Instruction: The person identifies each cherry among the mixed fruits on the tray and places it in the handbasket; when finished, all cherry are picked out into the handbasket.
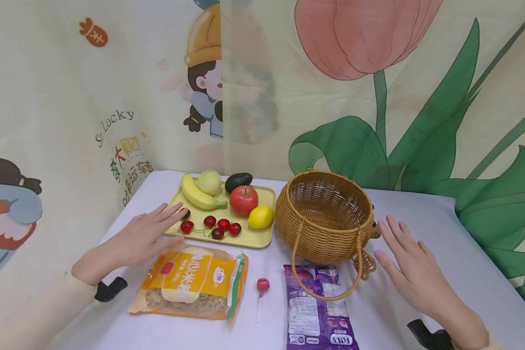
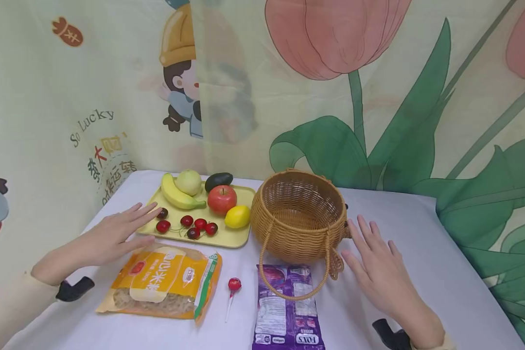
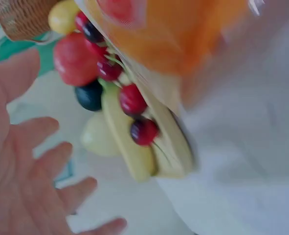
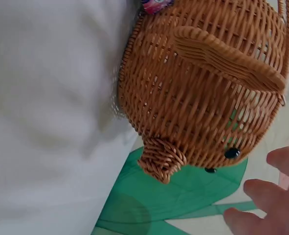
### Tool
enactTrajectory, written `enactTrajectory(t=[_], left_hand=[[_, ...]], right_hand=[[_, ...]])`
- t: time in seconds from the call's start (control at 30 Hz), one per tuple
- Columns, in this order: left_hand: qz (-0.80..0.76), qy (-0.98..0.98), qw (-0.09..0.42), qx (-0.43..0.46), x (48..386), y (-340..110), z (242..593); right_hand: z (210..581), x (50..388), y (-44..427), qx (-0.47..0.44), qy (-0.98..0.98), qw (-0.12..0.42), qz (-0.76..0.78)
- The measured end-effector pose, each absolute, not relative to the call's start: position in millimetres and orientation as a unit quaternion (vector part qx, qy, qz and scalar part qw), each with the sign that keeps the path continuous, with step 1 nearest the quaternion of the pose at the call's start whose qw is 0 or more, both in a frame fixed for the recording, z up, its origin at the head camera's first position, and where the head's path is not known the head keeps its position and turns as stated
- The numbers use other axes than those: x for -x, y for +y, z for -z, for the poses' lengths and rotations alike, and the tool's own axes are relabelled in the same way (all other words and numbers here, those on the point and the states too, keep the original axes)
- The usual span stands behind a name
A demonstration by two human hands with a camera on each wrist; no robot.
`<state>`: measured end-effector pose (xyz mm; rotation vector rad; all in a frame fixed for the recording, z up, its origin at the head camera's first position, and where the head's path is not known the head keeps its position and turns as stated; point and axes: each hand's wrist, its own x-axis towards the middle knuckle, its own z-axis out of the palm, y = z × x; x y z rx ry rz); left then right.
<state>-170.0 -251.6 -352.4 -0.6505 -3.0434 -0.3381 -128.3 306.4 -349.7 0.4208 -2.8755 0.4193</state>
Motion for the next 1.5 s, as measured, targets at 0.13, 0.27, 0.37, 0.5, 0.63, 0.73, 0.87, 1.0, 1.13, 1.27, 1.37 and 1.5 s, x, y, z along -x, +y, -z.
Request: enactTrajectory(t=[0.13, 0.27, 0.37, 0.5, 0.63, 0.73, 0.87, 1.0, 1.13, 1.27, 1.37, 1.5], left_hand=[[0.127, -0.963, 0.020, 0.239, 187, -260, 346], [0.139, -0.962, 0.032, 0.234, 201, -265, 343], [0.135, -0.963, 0.042, 0.231, 209, -267, 346], [0.120, -0.963, 0.030, 0.241, 214, -269, 355], [0.098, -0.961, 0.010, 0.259, 220, -266, 365], [0.088, -0.960, 0.004, 0.264, 222, -264, 367], [0.087, -0.962, -0.003, 0.258, 225, -260, 368], [0.095, -0.964, -0.009, 0.248, 229, -256, 368], [0.102, -0.965, -0.014, 0.240, 231, -253, 368], [0.102, -0.964, -0.012, 0.243, 233, -253, 369], [0.099, -0.964, -0.011, 0.247, 234, -253, 370], [0.098, -0.964, -0.012, 0.249, 234, -253, 370]], right_hand=[[350, 133, 306, -0.164, -0.963, 0.150, -0.152], [348, 140, 304, -0.170, -0.952, 0.185, -0.174], [347, 146, 301, -0.175, -0.943, 0.208, -0.191], [345, 154, 294, -0.186, -0.934, 0.233, -0.196], [343, 157, 290, -0.189, -0.935, 0.239, -0.180], [343, 159, 288, -0.190, -0.935, 0.241, -0.178], [342, 160, 287, -0.187, -0.933, 0.249, -0.182], [342, 160, 287, -0.183, -0.933, 0.252, -0.181], [342, 160, 288, -0.183, -0.932, 0.256, -0.178], [343, 160, 287, -0.186, -0.929, 0.261, -0.183], [343, 160, 286, -0.185, -0.929, 0.262, -0.184], [343, 160, 286, -0.183, -0.929, 0.262, -0.185]])
